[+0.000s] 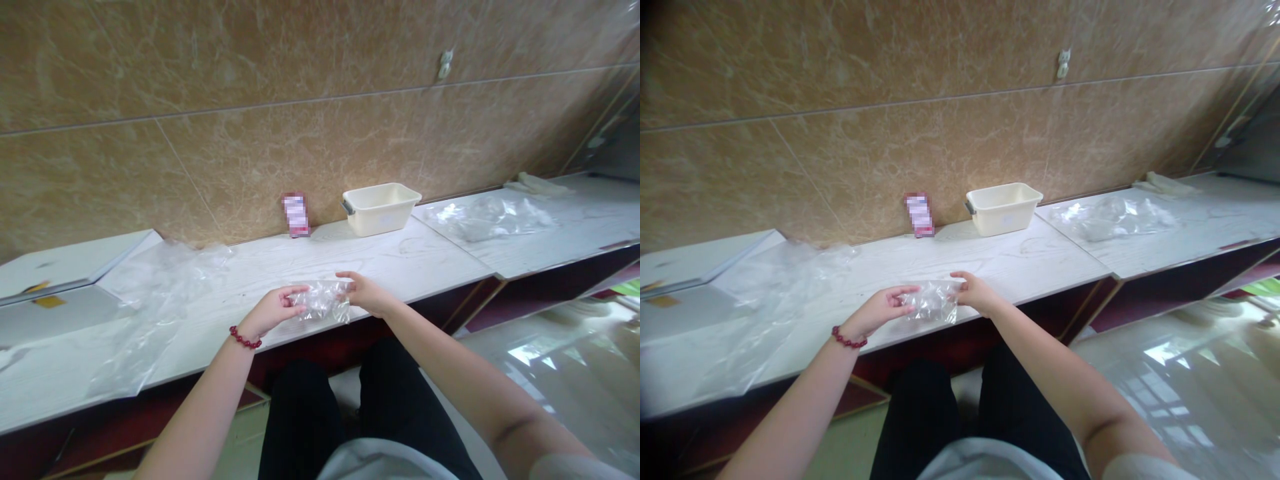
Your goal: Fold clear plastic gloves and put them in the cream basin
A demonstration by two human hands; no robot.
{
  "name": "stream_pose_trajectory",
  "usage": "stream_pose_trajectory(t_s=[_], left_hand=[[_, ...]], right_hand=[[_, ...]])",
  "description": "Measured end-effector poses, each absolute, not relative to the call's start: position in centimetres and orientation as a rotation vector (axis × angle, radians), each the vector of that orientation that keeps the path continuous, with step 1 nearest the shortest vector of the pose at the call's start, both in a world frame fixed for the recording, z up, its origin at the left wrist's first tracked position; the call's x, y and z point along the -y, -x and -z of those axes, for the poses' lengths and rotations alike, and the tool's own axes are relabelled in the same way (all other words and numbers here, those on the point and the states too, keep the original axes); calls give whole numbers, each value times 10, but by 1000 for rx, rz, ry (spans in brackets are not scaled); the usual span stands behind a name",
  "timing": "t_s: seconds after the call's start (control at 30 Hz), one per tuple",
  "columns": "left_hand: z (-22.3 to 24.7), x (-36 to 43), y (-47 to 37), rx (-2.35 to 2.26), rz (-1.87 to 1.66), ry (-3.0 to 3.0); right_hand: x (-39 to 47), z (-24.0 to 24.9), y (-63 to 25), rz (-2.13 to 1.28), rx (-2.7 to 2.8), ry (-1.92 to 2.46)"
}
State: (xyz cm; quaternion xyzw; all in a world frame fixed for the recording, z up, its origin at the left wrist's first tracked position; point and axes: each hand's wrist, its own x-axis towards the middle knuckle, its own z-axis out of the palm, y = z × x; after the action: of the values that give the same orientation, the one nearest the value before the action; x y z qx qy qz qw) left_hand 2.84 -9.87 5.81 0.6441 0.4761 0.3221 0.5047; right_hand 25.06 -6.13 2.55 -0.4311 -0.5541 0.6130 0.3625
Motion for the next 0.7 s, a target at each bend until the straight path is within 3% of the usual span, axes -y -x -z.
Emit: stream_pose_trajectory(t_s=[0.37,0.47,0.57,0.7], left_hand=[[-49,92,-22,-1162,-703,-1532],[-39,86,-23,-1275,-771,-1448],[-26,82,-27,-1399,-817,-1339],[-16,82,-35,-1367,-901,-1277]], right_hand=[[51,-25,-262,-1478,1627,1329],[50,-31,-258,-1050,1720,1466],[59,-37,-239,-590,1884,1330],[69,-31,-198,-603,2234,1243]])
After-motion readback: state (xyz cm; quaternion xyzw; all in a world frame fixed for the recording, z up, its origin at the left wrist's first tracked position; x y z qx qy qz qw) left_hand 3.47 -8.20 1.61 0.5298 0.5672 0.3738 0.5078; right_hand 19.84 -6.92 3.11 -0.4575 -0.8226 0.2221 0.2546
